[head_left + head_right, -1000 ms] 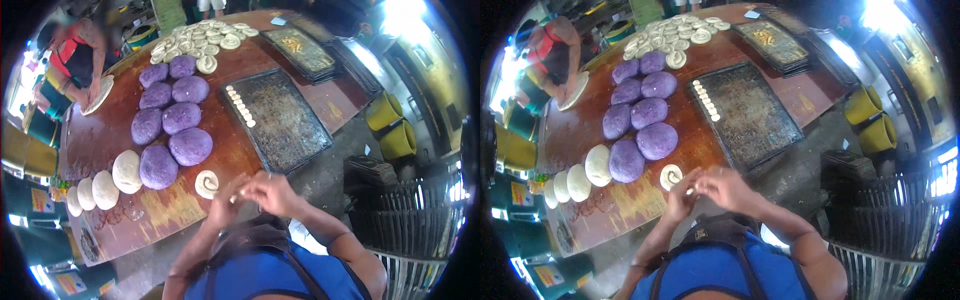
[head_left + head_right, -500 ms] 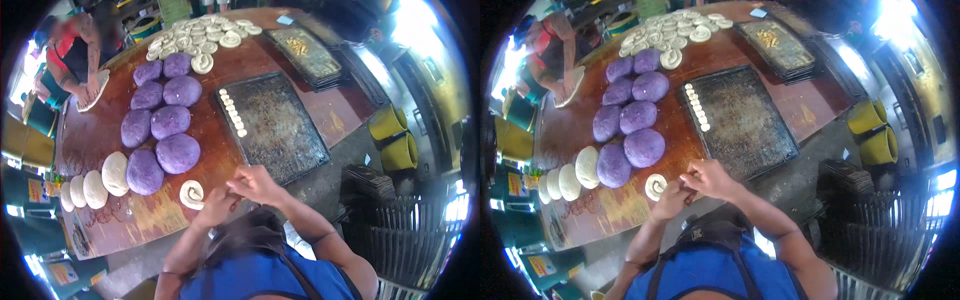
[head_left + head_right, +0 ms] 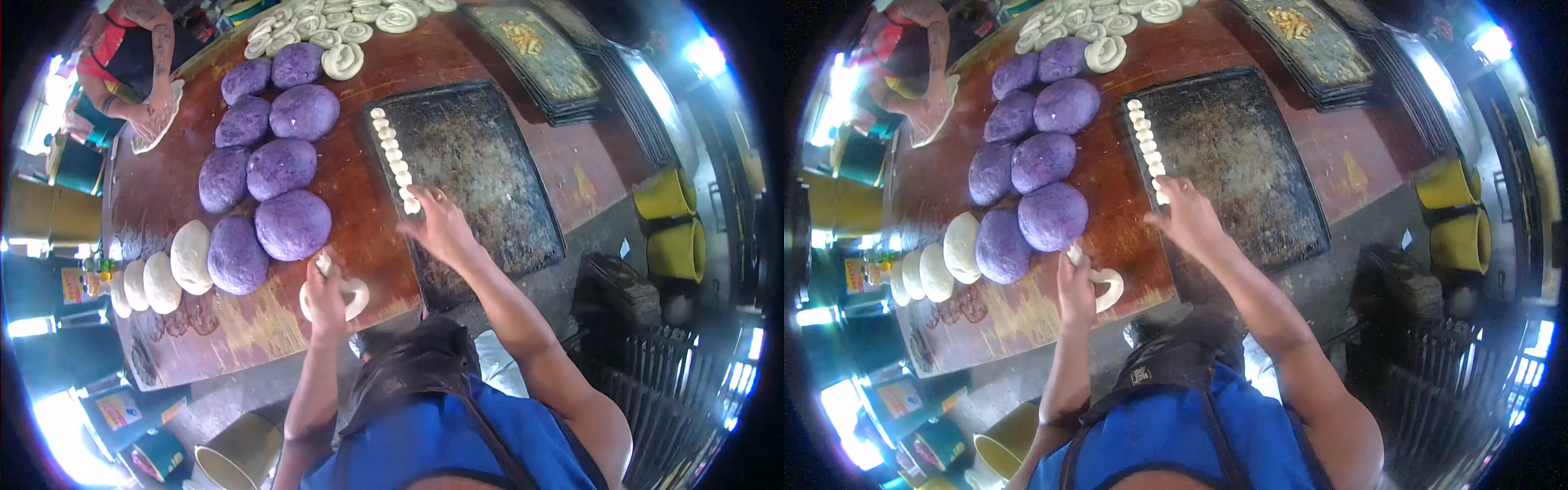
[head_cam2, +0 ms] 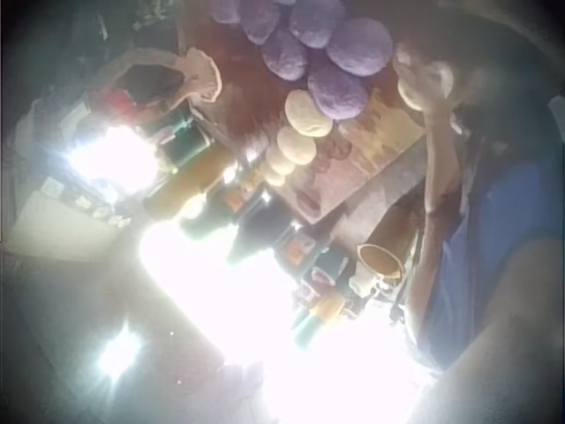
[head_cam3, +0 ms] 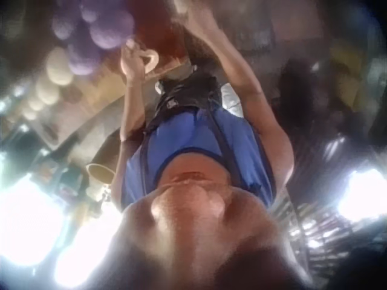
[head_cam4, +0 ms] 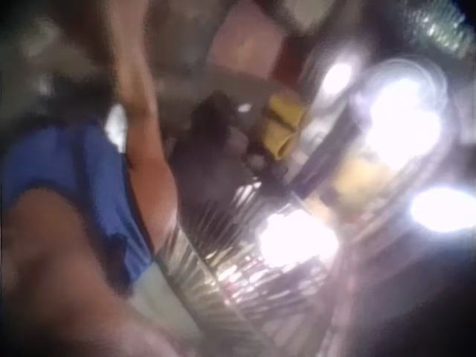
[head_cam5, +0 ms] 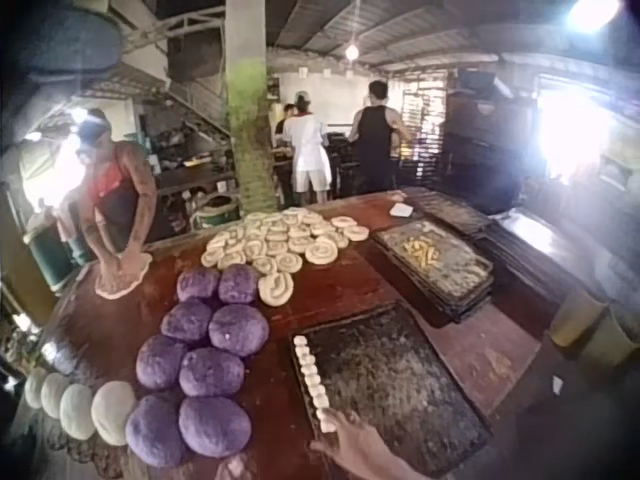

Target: The person places an empty baking tray on the table, pinches off small pieces from a strip of dough by hand, and arranges them in rows on the tray.

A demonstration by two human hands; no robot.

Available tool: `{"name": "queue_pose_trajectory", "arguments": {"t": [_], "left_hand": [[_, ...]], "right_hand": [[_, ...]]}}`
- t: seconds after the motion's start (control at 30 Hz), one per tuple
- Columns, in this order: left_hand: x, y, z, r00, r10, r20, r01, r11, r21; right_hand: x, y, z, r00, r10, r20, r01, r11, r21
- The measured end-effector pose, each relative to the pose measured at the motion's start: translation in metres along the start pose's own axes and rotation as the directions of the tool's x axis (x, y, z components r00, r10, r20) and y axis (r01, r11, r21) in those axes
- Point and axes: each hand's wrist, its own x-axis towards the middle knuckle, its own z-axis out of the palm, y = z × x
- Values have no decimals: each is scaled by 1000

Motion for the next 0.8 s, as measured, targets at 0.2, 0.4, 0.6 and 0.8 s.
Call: {"name": "queue_pose_trajectory", "arguments": {"t": [0.2, 0.4, 0.6, 0.8], "left_hand": [[-73, 44, 3, 666, 89, 741, -627, 605, 491], [-58, 6, -4, 820, -266, 507, 44, 912, 408], [-53, 32, 15, 709, -253, 658, -493, 489, 719], [-22, 70, 32, 952, -88, 293, 230, 838, -495]], "right_hand": [[-121, -119, -11, 940, -288, 182, 244, 942, 230], [-125, -120, 34, 985, -163, -53, 162, 987, -11], [-93, -122, 14, 979, -127, -160, 119, 991, -55], [-65, -42, -21, 966, 252, 58, -258, 953, 156]]}}
